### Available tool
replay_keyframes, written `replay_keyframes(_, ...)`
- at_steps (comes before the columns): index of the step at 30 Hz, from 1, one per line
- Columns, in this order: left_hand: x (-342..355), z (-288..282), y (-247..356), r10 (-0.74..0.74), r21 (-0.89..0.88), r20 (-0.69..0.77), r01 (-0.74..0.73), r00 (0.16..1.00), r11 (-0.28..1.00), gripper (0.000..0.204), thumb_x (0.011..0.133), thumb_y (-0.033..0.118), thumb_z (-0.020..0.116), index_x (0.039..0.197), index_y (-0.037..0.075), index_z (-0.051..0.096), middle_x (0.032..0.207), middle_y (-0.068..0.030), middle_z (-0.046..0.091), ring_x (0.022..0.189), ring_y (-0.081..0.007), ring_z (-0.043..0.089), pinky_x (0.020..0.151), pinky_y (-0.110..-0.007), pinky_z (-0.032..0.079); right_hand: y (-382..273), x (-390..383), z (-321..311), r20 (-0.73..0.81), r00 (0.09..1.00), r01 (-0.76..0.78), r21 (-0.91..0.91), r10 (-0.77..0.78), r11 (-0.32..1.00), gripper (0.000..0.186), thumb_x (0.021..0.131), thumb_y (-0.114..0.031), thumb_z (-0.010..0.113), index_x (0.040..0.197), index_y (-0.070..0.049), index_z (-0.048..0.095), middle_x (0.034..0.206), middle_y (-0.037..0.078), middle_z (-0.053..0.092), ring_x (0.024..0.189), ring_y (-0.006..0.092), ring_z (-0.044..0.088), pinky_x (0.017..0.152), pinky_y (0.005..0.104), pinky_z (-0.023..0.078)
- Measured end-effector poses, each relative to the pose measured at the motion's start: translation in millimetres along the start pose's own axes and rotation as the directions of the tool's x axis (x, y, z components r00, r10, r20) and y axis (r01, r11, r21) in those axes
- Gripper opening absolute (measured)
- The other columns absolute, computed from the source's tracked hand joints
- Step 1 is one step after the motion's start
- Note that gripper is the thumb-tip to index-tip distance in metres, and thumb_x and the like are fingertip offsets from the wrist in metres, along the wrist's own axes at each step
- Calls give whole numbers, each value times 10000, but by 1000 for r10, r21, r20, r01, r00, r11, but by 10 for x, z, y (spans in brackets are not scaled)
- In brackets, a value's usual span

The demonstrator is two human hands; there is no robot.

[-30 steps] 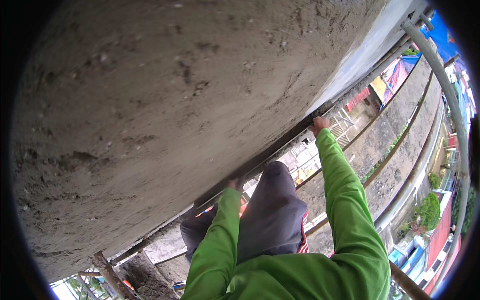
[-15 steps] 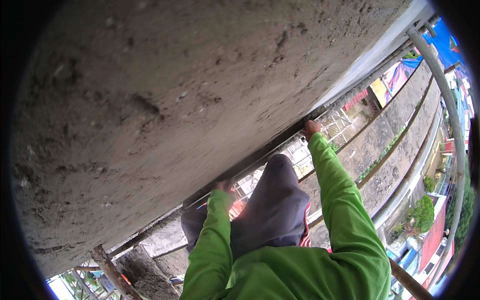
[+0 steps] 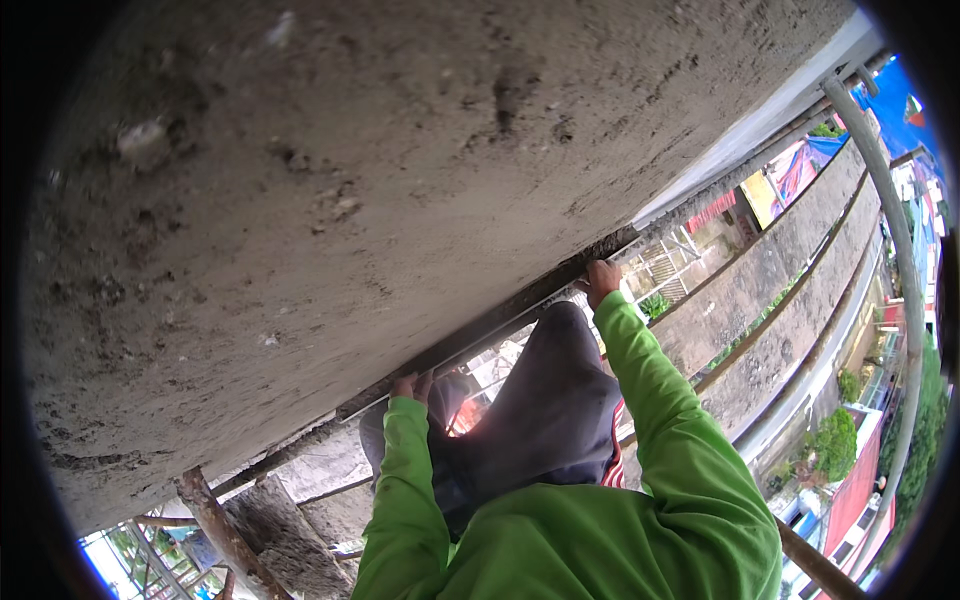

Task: The person is smoothing wet cement on a ceiling using a long straightedge. They repeatedly drag the tool across the surface to level the material, occasionally lifting it to reposition or clear debris. The work is performed from a standing position on scaffolding.

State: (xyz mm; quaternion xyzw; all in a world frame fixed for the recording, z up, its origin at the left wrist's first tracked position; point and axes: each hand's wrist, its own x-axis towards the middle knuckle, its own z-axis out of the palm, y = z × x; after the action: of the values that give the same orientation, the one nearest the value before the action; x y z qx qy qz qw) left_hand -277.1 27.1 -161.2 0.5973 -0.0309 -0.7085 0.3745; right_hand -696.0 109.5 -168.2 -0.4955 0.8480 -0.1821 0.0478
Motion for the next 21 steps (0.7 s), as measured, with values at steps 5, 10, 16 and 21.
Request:
replay_keyframes(5, 54, 30, -121, -73, 38, 23, 73, 997, 997, 188, 777, 2, 427, 956, -45, 457, 930, -160, 536, 880, -267, 538, 780, -311, 493, 114, -67, 61, 252, 883, -444, 722, 397, 530, 129, 643, -118, 567, 673, -5, 514, 704, 147, 522, 674, 311, 540, 555, 417, 464)
replay_keyframes(10, 267, 168, -645, 85, 439, 174, -154, 981, 885, 174, 799, 35, 426, 951, -40, 462, 935, -163, 539, 877, -272, 546, 765, -301, 499, 698, 116, 103, 119, 974, -188, -62, 194, 980, 230, 587, -192, 681, 632, -31, 524, 672, 139, 540, 675, 320, 551, 581, 391, 461)
replay_keyframes(16, 1197, 136, -1405, 228, 659, 417, -466, 880, 590, 173, 803, 20, 419, 964, -32, 449, 954, -177, 517, 864, -277, 551, 751, -313, 514, 1525, 426, 141, 142, 980, -133, -63, 141, 989, 408, 469, -392, 724, 602, -49, 548, 673, 136, 521, 686, 326, 513, 603, 394, 404)
replay_keyframes(21, 1282, 182, -1333, 144, 658, 336, -341, 931, 671, 199, 796, 71, 443, 979, -2, 470, 969, -178, 519, 865, -267, 548, 751, -319, 481, 1453, 487, 145, 189, 974, -80, -229, 124, 970, 449, 475, -441, 718, 593, -42, 548, 667, 134, 519, 659, 321, 515, 583, 379, 407)
